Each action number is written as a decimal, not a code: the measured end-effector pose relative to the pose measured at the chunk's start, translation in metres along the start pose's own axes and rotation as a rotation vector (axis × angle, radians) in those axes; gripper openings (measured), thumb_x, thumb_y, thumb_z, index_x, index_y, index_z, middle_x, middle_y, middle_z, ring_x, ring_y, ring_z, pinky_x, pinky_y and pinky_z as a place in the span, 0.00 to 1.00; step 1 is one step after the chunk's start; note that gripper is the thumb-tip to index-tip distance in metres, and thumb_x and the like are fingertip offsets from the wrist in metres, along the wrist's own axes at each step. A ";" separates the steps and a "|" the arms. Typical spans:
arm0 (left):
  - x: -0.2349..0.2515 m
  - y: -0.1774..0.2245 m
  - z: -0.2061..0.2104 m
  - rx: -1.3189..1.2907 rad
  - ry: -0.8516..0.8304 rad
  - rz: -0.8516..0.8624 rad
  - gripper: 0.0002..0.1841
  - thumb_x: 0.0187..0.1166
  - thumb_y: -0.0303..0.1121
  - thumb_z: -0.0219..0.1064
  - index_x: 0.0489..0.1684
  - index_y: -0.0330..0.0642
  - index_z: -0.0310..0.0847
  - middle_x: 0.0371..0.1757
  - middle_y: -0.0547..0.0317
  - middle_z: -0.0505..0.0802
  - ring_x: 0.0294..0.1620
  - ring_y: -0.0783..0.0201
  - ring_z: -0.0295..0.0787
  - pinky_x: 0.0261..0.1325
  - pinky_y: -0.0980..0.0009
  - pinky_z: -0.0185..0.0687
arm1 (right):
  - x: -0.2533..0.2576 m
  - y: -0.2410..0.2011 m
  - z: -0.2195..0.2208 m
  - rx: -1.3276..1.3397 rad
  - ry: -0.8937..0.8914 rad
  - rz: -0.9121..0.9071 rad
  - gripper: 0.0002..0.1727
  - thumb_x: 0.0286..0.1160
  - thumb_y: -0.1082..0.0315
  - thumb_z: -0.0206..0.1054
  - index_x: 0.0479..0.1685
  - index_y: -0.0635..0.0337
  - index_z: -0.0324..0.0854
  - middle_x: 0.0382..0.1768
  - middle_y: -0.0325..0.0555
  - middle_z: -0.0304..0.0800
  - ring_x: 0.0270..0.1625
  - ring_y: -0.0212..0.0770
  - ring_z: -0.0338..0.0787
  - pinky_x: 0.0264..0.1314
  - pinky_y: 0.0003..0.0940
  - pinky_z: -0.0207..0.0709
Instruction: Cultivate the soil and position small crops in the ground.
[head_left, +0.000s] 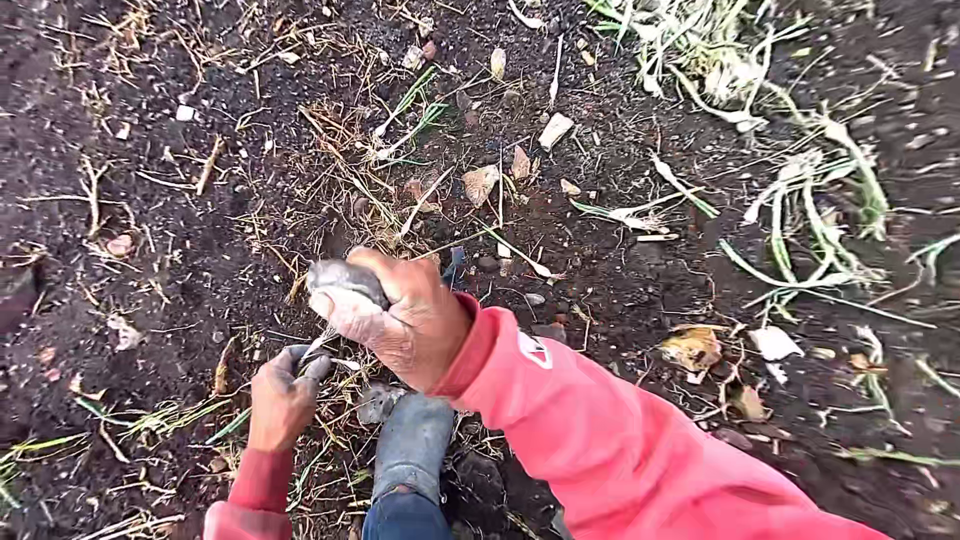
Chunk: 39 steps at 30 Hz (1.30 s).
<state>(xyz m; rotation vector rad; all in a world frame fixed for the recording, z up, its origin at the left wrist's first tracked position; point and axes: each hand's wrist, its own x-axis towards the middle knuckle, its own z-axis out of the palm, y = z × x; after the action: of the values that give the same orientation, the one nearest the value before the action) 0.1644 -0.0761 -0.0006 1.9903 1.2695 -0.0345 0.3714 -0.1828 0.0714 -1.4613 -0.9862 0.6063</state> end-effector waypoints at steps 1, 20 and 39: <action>-0.003 0.005 0.008 0.037 0.029 -0.002 0.08 0.74 0.38 0.77 0.42 0.44 0.91 0.31 0.56 0.93 0.35 0.57 0.91 0.43 0.45 0.84 | -0.030 0.049 0.022 -0.011 -0.015 0.136 0.19 0.82 0.56 0.63 0.41 0.66 0.84 0.23 0.46 0.87 0.25 0.37 0.87 0.28 0.41 0.81; 0.001 0.086 0.100 0.341 -0.136 0.437 0.07 0.76 0.37 0.75 0.40 0.46 0.95 0.43 0.50 0.95 0.54 0.44 0.90 0.59 0.41 0.83 | -0.129 0.101 -0.037 -0.205 0.375 0.201 0.25 0.84 0.45 0.60 0.36 0.61 0.83 0.19 0.39 0.82 0.21 0.30 0.83 0.23 0.32 0.79; 0.026 0.103 0.123 0.212 -0.132 0.242 0.08 0.74 0.37 0.78 0.41 0.44 0.96 0.39 0.49 0.97 0.45 0.46 0.95 0.54 0.36 0.83 | -0.122 0.111 -0.110 -0.295 0.416 0.428 0.27 0.83 0.43 0.59 0.40 0.61 0.85 0.20 0.42 0.83 0.21 0.36 0.84 0.25 0.41 0.79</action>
<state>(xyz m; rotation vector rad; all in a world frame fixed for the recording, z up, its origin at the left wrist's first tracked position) 0.3031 -0.1531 -0.0388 2.2708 0.9679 -0.1863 0.4269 -0.3366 -0.0408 -1.9883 -0.4471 0.4394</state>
